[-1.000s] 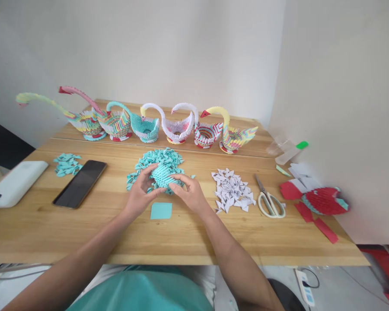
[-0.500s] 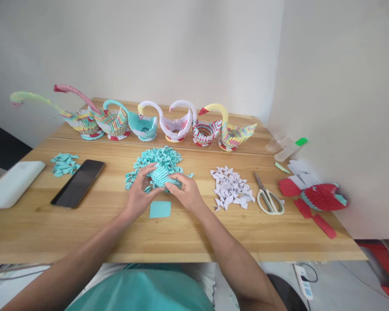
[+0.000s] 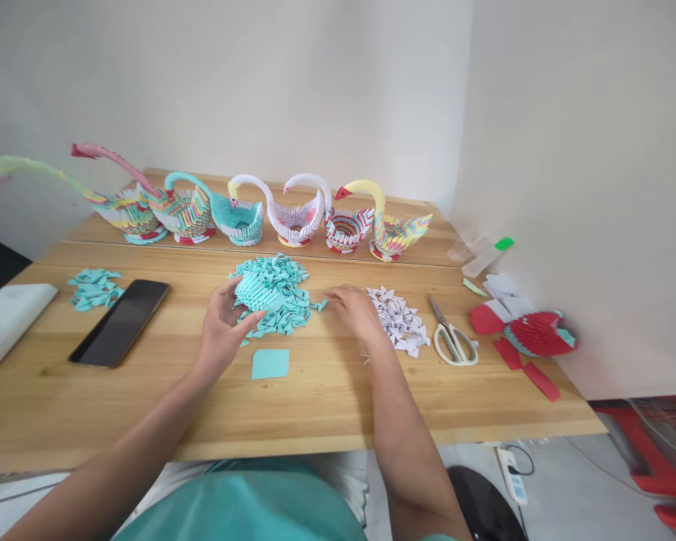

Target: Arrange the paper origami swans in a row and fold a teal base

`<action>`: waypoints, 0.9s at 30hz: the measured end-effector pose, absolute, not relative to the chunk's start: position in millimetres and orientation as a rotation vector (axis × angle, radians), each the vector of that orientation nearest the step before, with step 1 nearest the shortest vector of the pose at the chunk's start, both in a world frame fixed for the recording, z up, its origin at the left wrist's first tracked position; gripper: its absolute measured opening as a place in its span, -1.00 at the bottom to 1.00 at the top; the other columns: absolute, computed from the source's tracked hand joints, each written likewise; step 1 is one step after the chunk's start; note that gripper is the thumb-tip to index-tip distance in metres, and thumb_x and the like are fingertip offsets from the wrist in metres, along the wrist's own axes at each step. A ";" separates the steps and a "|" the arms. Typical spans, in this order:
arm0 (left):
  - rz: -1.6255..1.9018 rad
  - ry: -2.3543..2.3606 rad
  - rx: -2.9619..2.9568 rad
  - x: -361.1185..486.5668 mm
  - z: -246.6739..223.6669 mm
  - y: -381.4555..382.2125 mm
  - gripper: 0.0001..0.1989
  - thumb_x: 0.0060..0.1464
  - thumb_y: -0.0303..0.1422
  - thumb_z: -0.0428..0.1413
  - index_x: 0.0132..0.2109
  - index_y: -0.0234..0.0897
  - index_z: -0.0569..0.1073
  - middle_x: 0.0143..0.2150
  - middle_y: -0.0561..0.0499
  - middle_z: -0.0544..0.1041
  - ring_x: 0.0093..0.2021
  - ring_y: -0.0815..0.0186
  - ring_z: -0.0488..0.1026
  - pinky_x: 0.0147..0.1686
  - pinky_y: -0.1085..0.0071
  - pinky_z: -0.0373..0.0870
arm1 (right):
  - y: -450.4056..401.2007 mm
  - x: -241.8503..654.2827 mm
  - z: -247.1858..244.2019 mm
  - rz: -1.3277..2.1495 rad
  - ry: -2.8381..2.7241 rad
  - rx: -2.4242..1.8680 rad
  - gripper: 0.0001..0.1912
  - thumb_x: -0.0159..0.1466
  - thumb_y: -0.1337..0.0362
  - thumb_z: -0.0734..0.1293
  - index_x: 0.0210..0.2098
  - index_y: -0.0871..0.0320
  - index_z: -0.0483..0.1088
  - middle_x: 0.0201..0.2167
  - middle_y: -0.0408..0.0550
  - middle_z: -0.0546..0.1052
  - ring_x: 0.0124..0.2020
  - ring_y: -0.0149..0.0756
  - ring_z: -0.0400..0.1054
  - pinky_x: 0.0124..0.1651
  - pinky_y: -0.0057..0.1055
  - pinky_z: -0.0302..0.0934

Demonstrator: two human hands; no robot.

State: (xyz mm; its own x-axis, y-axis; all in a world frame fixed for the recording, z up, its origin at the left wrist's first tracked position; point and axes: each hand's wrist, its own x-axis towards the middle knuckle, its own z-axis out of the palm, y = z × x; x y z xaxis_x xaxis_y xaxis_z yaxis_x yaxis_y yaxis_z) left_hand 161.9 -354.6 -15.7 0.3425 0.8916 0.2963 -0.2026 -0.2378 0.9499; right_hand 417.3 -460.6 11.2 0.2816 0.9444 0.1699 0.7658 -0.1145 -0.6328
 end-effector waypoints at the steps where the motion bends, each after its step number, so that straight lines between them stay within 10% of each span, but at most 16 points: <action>1: 1.173 0.674 1.432 161.8 -15.8 -354.6 -0.25 -0.05 -0.03 0.45 0.21 -0.14 0.36 0.21 -0.16 0.42 0.10 0.17 0.47 0.02 0.27 0.54 | -461.3 418.9 11.3 0.372 -1.579 -1.956 -0.74 0.33 0.39 0.35 -0.08 0.07 0.64 -0.05 0.07 0.68 0.00 -0.06 0.53 0.14 -0.14 0.32; 7: 1.120 0.688 1.398 160.9 -12.1 -355.1 -0.27 -0.04 -0.07 0.45 0.21 -0.15 0.37 0.14 -0.14 0.47 0.05 0.20 0.48 -0.01 0.29 0.56 | -459.8 417.1 4.3 0.326 -1.737 -2.048 -0.67 0.32 0.44 0.40 0.05 0.10 0.60 0.06 0.10 0.64 0.11 -0.02 0.48 0.19 -0.18 0.25; 21: 1.054 0.709 1.442 160.3 -13.0 -356.4 -0.29 -0.02 -0.11 0.43 0.21 -0.15 0.37 0.10 -0.11 0.48 0.03 0.20 0.51 -0.02 0.29 0.57 | -458.4 410.4 4.8 0.328 -1.662 -2.179 -0.82 0.41 0.38 0.31 -0.31 0.14 0.51 -0.25 0.05 0.62 -0.20 -0.18 0.46 -0.12 -0.35 0.18; 27: 1.068 0.724 1.424 161.4 -11.9 -358.9 -0.29 -0.05 -0.11 0.44 0.20 -0.15 0.39 0.11 -0.11 0.48 0.08 0.18 0.48 -0.01 0.30 0.55 | -455.1 407.7 11.0 0.715 -1.092 -1.602 -0.66 0.29 -0.08 0.40 -0.32 0.07 0.43 -0.42 -0.16 0.46 -0.36 -0.27 0.35 -0.18 -0.31 0.29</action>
